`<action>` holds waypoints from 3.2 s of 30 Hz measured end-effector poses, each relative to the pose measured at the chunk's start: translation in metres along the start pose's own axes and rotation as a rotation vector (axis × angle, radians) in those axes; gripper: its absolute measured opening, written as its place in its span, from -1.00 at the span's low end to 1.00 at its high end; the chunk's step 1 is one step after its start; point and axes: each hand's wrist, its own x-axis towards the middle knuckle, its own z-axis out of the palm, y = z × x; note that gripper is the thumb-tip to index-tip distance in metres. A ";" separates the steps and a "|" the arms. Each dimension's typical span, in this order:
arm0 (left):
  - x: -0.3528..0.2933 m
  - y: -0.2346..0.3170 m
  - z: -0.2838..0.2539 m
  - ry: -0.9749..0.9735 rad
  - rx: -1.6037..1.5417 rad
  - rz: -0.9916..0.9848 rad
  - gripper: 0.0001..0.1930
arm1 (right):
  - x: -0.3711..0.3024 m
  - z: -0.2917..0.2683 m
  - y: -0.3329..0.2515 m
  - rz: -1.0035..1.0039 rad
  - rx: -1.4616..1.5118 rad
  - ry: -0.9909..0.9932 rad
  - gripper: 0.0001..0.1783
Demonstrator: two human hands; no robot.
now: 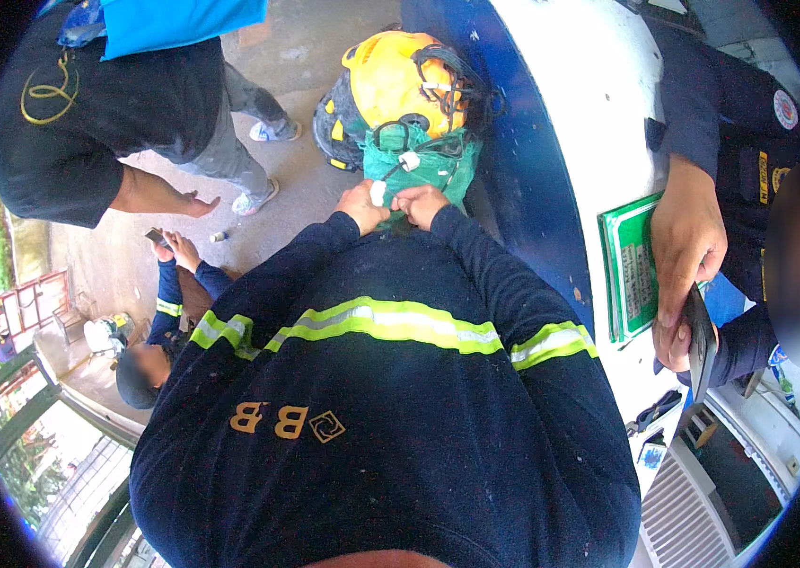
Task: The person uses a screwdriver to manipulate a small white cylindrical object placed on a green mesh bag. They repeatedly insert and remove the tool while adjusting the object's position. A yellow hard hat and other tools are visible nearby.
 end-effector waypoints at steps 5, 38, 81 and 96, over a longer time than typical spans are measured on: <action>0.002 0.005 -0.002 -0.013 0.029 -0.020 -0.56 | 0.015 -0.009 -0.023 -0.111 -0.511 -0.089 -0.80; 0.001 -0.008 0.006 0.007 -0.181 0.102 -0.65 | -0.007 -0.001 0.009 -0.453 -0.304 0.295 -0.85; -0.031 0.008 0.001 -0.251 -0.602 0.069 -0.43 | -0.049 -0.008 0.013 0.284 -0.633 0.389 -0.80; -0.056 0.039 0.009 -0.226 -0.735 -0.146 -0.18 | -0.010 0.035 -0.015 0.465 0.672 0.379 -0.42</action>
